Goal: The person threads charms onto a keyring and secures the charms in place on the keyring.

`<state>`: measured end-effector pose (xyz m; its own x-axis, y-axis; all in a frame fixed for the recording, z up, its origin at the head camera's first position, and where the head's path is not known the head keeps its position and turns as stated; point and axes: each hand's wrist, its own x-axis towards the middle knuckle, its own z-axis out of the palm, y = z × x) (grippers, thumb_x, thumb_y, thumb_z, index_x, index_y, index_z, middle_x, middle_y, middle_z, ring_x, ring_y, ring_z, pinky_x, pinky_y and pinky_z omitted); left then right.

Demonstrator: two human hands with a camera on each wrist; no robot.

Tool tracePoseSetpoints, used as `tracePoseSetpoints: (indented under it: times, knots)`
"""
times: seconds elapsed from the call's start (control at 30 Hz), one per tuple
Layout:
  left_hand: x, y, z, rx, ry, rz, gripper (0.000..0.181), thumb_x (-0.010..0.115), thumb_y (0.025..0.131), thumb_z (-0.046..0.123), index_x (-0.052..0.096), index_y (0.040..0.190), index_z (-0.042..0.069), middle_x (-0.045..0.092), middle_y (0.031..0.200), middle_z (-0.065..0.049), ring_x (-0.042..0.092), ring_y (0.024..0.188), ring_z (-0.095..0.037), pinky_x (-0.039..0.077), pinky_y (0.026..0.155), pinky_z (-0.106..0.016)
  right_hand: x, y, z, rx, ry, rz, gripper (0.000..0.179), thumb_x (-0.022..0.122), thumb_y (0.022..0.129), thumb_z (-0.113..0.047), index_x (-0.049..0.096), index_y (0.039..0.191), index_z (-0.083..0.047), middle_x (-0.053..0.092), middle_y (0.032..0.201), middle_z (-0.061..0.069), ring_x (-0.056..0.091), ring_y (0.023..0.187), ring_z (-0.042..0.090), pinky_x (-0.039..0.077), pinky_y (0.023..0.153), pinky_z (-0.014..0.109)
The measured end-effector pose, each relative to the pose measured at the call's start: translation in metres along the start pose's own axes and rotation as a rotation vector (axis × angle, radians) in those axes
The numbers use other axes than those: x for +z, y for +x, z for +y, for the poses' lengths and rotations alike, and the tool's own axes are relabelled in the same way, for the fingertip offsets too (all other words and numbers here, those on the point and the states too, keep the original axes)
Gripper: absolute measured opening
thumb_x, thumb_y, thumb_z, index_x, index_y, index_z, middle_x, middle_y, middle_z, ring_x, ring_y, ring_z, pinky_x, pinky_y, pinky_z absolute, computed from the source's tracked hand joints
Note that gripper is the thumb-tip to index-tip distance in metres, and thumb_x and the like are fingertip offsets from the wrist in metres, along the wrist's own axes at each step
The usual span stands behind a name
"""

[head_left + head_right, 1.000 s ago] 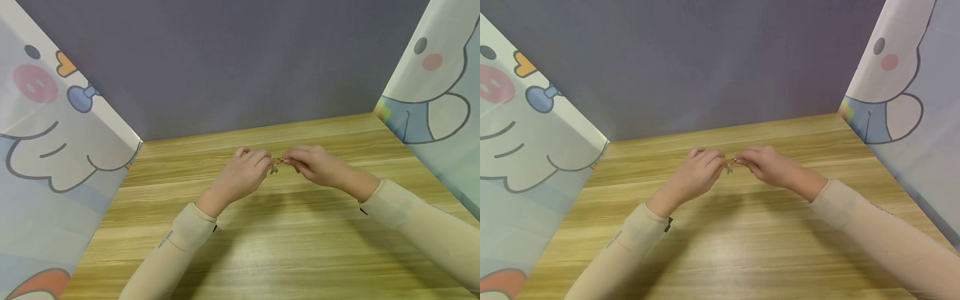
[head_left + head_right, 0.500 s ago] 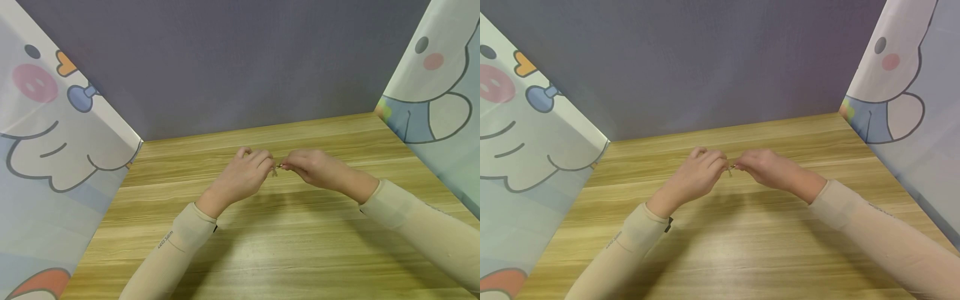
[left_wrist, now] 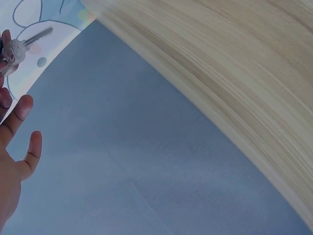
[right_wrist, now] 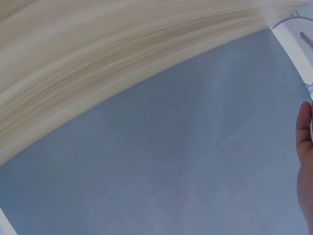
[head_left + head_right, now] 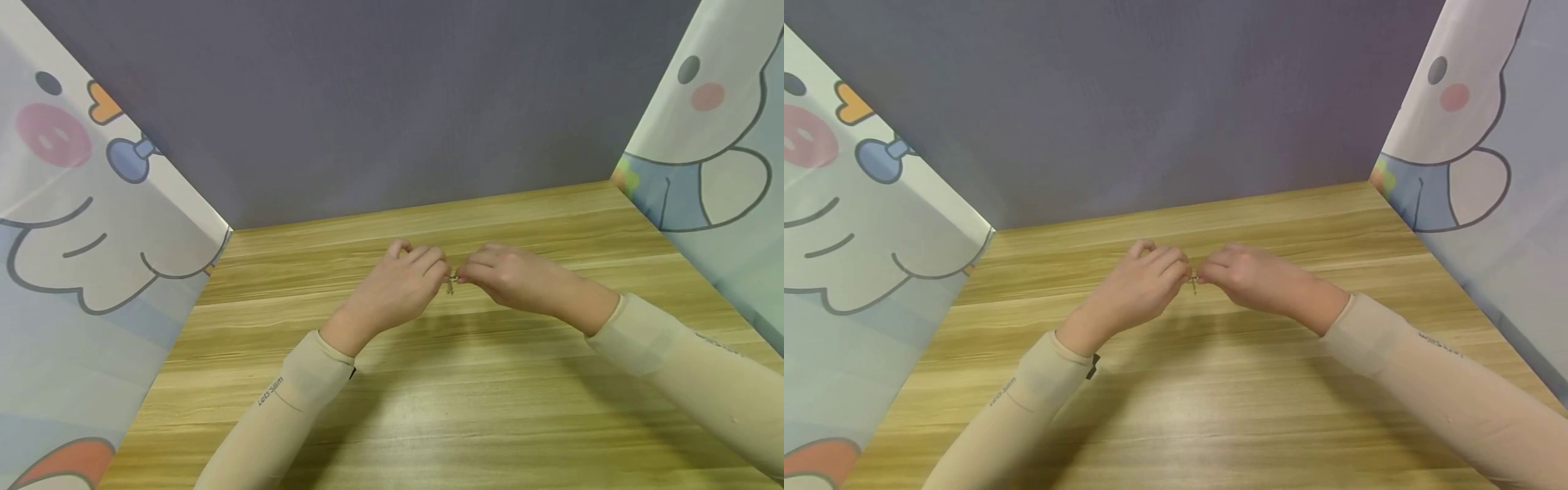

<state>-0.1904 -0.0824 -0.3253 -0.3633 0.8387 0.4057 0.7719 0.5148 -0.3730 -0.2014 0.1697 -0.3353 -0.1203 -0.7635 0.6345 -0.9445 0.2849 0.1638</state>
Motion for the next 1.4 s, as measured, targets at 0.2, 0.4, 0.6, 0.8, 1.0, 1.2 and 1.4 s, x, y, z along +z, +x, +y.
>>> tracePoseSetpoints:
  times: [0.2,0.4,0.6,0.8,1.0,1.2,1.4]
  knots:
    - [0.0,0.001,0.001,-0.002,0.008,0.002,0.012,0.055,0.112,0.022,0.064,0.109,0.015,0.064,0.11,0.004,0.065,0.1,-0.015,0.05,0.101,-0.045,0.004,0.001,-0.001,-0.008,0.009,0.038,0.037,0.044,0.115,-0.018,0.071,0.096,-0.001,0.067,0.083,0.001,0.065,0.072,0.017,0.057,0.066,0.03]
    - [0.0,0.003,0.0,-0.119,-0.162,-0.076,0.019,0.051,0.114,0.027,0.067,0.119,0.017,0.07,0.117,0.005,0.069,0.109,-0.014,0.051,0.104,-0.045,0.004,0.002,-0.004,0.07,0.037,0.052,0.048,0.039,0.117,-0.027,0.074,0.097,0.001,0.074,0.085,0.004,0.07,0.074,0.016,0.061,0.069,0.033]
    - [0.007,0.0,-0.005,-0.184,-0.401,0.032,0.014,0.066,0.108,0.025,0.071,0.116,0.015,0.076,0.113,0.004,0.073,0.103,-0.015,0.055,0.091,-0.04,0.002,0.003,-0.004,0.199,0.223,0.05,0.044,0.046,0.115,-0.031,0.077,0.103,-0.001,0.076,0.089,0.003,0.066,0.072,0.006,0.055,0.066,0.019]
    - [0.013,0.0,-0.007,-0.275,-0.68,0.09,0.013,0.068,0.106,0.016,0.076,0.114,0.009,0.08,0.105,-0.002,0.074,0.093,-0.013,0.06,0.086,-0.032,0.002,0.002,-0.003,0.246,0.354,0.053,0.02,0.062,0.109,-0.014,0.077,0.105,-0.002,0.076,0.09,0.0,0.057,0.068,0.0,0.047,0.062,0.012]
    - [0.012,0.002,-0.002,-0.546,-1.049,0.118,0.013,0.07,0.104,0.015,0.076,0.114,0.008,0.083,0.101,-0.006,0.073,0.081,-0.017,0.059,0.072,-0.031,0.003,0.002,-0.005,0.326,0.415,0.06,0.012,0.071,0.099,0.003,0.078,0.106,-0.004,0.074,0.083,-0.001,0.057,0.067,0.0,0.047,0.059,0.012]
    - [0.011,0.004,0.002,-0.615,-1.138,0.111,0.015,0.068,0.106,0.02,0.079,0.113,0.011,0.083,0.103,-0.004,0.077,0.087,-0.019,0.062,0.078,-0.039,0.002,0.004,-0.009,0.381,0.421,0.096,0.011,0.069,0.101,-0.001,0.079,0.104,-0.005,0.071,0.079,-0.003,0.056,0.064,-0.002,0.047,0.057,0.013]
    - [0.009,0.004,0.003,-0.611,-1.199,0.001,0.027,0.063,0.109,0.034,0.078,0.124,0.016,0.081,0.103,0.002,0.074,0.088,-0.01,0.061,0.081,-0.031,0.001,0.005,-0.012,0.415,0.385,0.122,0.017,0.073,0.095,0.006,0.08,0.103,-0.007,0.073,0.079,-0.004,0.054,0.063,-0.002,0.047,0.054,0.014]
